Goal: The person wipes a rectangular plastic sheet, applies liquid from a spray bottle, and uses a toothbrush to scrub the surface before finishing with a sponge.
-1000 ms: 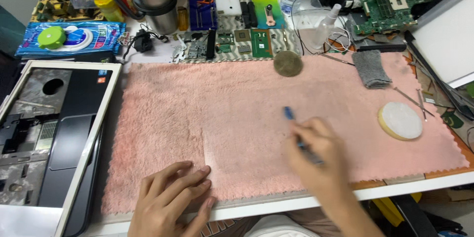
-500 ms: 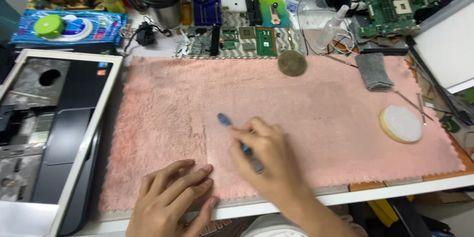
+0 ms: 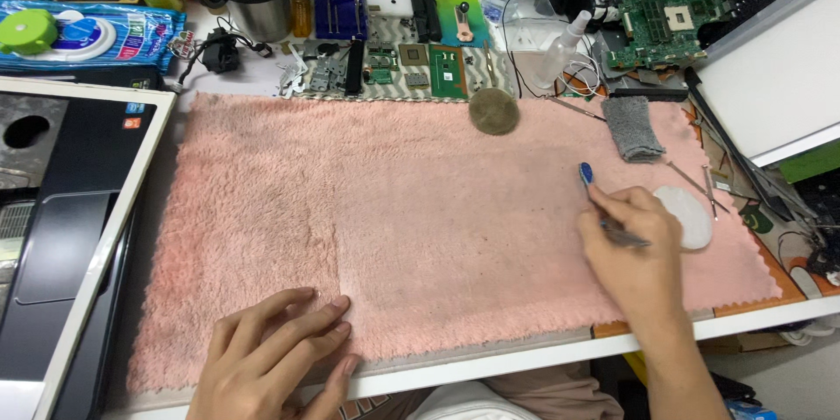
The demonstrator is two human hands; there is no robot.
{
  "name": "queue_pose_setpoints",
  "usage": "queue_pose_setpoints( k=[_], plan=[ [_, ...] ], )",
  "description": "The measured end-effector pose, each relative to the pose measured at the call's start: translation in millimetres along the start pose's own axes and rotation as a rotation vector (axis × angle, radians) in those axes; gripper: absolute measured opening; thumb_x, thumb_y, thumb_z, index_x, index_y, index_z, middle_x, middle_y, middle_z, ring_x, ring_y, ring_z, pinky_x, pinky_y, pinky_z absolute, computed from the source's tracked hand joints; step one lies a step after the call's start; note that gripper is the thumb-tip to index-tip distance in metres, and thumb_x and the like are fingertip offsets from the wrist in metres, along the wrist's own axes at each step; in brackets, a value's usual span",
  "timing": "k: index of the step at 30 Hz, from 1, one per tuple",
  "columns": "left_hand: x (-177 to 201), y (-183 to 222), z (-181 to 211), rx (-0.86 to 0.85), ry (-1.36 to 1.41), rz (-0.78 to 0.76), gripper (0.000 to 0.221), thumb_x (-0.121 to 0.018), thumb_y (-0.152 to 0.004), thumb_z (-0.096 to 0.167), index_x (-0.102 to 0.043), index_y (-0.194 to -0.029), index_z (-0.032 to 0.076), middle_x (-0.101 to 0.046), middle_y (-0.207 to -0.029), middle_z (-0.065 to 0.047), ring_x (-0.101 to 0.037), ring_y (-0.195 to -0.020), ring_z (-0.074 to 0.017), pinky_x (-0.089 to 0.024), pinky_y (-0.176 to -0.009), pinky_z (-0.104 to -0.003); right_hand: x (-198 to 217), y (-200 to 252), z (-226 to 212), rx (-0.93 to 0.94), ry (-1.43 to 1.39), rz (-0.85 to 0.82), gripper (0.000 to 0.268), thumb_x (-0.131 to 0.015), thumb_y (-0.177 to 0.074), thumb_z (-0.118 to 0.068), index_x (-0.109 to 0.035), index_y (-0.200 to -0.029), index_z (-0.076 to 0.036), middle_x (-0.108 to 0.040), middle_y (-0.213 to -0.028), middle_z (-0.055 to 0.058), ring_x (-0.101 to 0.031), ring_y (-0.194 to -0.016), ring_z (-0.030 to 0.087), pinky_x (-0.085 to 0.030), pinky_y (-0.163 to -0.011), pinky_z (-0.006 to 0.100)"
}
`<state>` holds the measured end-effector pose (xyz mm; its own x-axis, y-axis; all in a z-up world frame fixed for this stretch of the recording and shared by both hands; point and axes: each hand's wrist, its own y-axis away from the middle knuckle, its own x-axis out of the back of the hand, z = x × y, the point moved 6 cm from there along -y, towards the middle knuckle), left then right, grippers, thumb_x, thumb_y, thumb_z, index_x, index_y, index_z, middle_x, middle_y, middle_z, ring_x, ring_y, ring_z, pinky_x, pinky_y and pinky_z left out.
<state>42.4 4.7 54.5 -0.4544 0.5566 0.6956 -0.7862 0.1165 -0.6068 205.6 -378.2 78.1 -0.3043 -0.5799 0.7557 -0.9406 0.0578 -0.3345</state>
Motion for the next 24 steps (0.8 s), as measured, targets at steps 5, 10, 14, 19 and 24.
queue_pose_setpoints(
  k=[5,10,14,19,24],
  plan=[
    [3.6,-1.9,2.4,-0.032,0.003,0.003,0.017,-0.090,-0.091,0.039,-0.087,-0.101,0.025,-0.088,-0.129,0.013,-0.076,-0.128,-0.0234,-0.052,-0.097,-0.038,-45.9,7.7,-55.6,0.209,-0.079,-0.075,0.035,-0.078,-0.095,-0.010,-0.090,-0.128,-0.006,-0.077,-0.097,0.006,-0.068,-0.092,0.022,-0.050,-0.083,0.034],
    [3.9,-1.6,1.6,-0.040,0.016,0.025,0.017,-0.088,-0.094,0.038,-0.086,-0.103,0.024,-0.087,-0.132,0.013,-0.076,-0.127,-0.0234,-0.054,-0.100,-0.037,-98.2,37.0,-185.5,0.490,-0.202,-0.292,0.023,-0.069,-0.104,-0.014,-0.083,-0.090,-0.002,-0.080,-0.102,0.014,-0.073,-0.094,0.032,-0.053,-0.087,0.049],
    [0.5,0.9,-2.7,-0.066,-0.001,0.028,0.016,-0.088,-0.095,0.040,-0.085,-0.103,0.027,-0.087,-0.125,0.014,-0.076,-0.126,-0.0231,-0.051,-0.097,-0.037,-129.6,45.6,-212.1,0.477,-0.149,-0.334,0.032,-0.068,-0.103,-0.012,-0.088,-0.125,-0.003,-0.068,-0.093,0.006,-0.065,-0.093,0.026,-0.047,-0.084,0.044],
    [0.6,-1.1,1.8,0.013,-0.049,0.102,0.011,-0.089,-0.089,0.037,-0.085,-0.098,0.032,-0.086,-0.126,0.019,-0.078,-0.123,-0.0185,-0.053,-0.094,-0.034,-92.7,14.5,-175.4,0.311,-0.153,-0.338,0.034,-0.073,-0.101,-0.013,-0.088,-0.132,-0.007,-0.081,-0.097,0.006,-0.070,-0.087,0.021,-0.056,-0.075,0.035],
    [-3.8,3.4,-0.3,0.066,-0.072,0.049,0.011,-0.085,-0.090,0.042,-0.086,-0.098,0.036,-0.086,-0.128,0.023,-0.076,-0.128,-0.0180,-0.053,-0.098,-0.036,-51.0,-21.5,-53.9,0.074,-0.152,-0.174,0.038,-0.076,-0.100,-0.009,-0.088,-0.136,-0.008,-0.076,-0.103,0.003,-0.067,-0.081,0.013,-0.051,-0.065,0.026]
  ],
)
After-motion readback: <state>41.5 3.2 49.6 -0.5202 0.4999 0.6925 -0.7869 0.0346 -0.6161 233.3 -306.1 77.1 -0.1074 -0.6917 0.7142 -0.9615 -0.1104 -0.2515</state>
